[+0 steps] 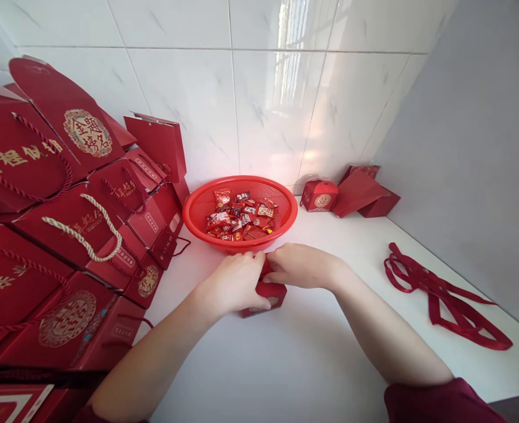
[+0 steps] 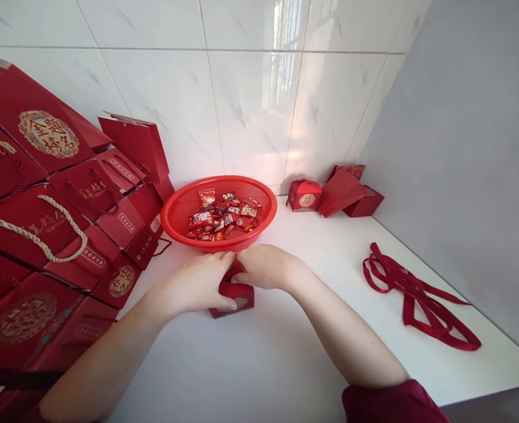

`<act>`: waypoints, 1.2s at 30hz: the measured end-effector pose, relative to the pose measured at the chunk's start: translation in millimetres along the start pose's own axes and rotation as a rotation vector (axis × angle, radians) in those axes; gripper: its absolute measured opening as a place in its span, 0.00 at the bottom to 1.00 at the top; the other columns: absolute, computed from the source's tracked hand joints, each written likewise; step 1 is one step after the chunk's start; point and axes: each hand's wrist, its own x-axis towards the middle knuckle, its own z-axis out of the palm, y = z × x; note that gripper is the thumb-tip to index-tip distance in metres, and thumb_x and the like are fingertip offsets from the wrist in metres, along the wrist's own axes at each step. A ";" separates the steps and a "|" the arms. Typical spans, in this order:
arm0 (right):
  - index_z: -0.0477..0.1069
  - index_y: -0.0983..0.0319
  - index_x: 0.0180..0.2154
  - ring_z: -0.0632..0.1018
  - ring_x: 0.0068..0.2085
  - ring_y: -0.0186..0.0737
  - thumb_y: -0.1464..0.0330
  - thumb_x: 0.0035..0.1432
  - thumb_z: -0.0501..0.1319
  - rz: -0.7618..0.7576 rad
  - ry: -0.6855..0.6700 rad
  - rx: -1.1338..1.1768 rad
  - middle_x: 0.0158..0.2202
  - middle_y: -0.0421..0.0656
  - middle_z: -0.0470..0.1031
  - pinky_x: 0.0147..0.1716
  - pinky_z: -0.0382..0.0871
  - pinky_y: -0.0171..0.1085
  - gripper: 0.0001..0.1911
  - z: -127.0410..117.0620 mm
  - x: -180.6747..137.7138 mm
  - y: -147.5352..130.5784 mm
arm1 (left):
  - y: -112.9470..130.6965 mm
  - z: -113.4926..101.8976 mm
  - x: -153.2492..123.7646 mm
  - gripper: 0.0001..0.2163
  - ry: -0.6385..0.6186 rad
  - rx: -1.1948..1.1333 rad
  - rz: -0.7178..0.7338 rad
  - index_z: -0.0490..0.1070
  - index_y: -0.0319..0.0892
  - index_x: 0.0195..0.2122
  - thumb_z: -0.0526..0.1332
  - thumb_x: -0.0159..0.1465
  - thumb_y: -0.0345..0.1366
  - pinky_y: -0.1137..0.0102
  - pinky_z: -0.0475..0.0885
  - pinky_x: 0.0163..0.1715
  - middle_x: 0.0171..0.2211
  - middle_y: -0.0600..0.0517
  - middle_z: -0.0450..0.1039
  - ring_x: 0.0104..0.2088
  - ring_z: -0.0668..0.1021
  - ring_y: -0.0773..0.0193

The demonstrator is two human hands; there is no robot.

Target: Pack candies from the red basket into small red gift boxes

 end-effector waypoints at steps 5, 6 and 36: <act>0.65 0.62 0.30 0.68 0.28 0.32 0.69 0.62 0.58 -0.126 0.292 0.067 0.29 0.39 0.72 0.27 0.57 0.32 0.07 -5.9 -4.5 2.2 | -8.5 -10.8 -6.9 0.24 -0.054 -0.025 0.002 0.68 0.43 0.44 0.68 0.49 0.50 0.65 0.69 0.30 0.39 0.49 0.75 0.36 0.77 0.54; 0.65 0.62 0.31 0.68 0.28 0.32 0.68 0.62 0.58 -0.155 0.340 0.075 0.30 0.39 0.72 0.28 0.58 0.32 0.07 -7.0 -5.1 2.6 | -10.5 -14.7 -10.6 0.24 -0.075 -0.025 0.012 0.67 0.44 0.42 0.67 0.49 0.51 0.66 0.68 0.28 0.38 0.50 0.74 0.34 0.77 0.55; 0.75 0.60 0.40 0.79 0.33 0.39 0.62 0.55 0.66 -0.089 -0.203 0.214 0.33 0.40 0.80 0.30 0.64 0.34 0.12 -33.2 -52.0 -15.3 | -61.7 -89.2 -71.8 0.29 1.199 -0.349 -0.066 0.54 0.57 0.58 0.66 0.59 0.46 0.59 0.78 0.44 0.50 0.54 0.73 0.46 0.80 0.56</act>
